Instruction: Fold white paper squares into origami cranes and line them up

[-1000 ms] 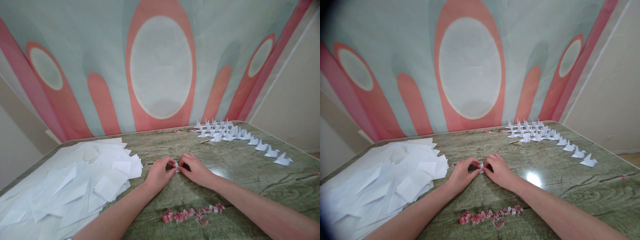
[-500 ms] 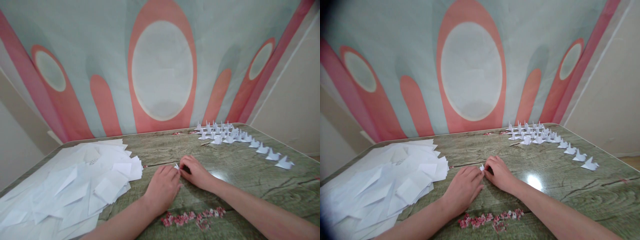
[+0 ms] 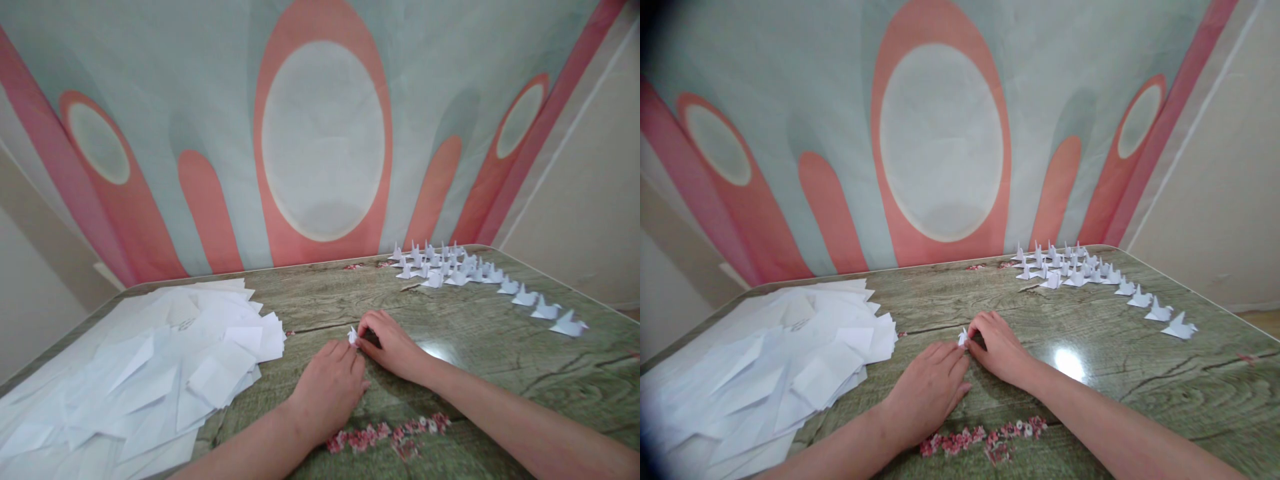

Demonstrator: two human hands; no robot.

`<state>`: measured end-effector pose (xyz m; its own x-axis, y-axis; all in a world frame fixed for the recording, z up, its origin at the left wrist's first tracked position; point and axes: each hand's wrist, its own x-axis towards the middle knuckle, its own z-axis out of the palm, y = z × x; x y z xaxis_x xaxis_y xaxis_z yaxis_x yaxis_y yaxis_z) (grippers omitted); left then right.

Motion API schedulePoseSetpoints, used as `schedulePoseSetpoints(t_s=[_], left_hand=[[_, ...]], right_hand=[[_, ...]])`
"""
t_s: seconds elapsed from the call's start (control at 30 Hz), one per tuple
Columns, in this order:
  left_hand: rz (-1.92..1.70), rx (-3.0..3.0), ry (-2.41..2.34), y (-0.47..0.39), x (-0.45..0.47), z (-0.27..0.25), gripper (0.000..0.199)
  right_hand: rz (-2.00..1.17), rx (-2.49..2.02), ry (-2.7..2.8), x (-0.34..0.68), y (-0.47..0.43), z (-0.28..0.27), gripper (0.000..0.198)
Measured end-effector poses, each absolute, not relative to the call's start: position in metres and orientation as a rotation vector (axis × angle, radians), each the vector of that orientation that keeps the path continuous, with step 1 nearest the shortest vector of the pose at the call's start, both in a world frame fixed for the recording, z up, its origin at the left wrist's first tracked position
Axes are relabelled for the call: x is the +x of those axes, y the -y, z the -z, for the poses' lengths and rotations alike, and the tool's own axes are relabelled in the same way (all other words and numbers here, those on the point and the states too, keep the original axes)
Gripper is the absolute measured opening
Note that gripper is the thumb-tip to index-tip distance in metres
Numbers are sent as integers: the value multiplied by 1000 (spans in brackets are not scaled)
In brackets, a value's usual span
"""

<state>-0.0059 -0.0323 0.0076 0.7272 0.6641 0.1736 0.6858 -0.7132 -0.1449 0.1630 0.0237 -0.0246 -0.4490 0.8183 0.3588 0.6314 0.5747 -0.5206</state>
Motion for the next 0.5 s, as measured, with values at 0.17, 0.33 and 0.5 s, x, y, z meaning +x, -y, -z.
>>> schedulePoseSetpoints(t_s=[0.17, 0.33, 0.5], left_hand=[[133, -2744, 1049, 31, -6, -10, 21], [130, -2750, 1025, 29, -6, -12, 19], [153, -2755, 1033, 28, -7, -12, 20]], right_hand=[[-369, -1115, 2263, 168, -21, 24, 7], [-149, -987, 2499, 177, -13, 21, 31], [83, -1021, 2667, 174, -4, 16, 28]])
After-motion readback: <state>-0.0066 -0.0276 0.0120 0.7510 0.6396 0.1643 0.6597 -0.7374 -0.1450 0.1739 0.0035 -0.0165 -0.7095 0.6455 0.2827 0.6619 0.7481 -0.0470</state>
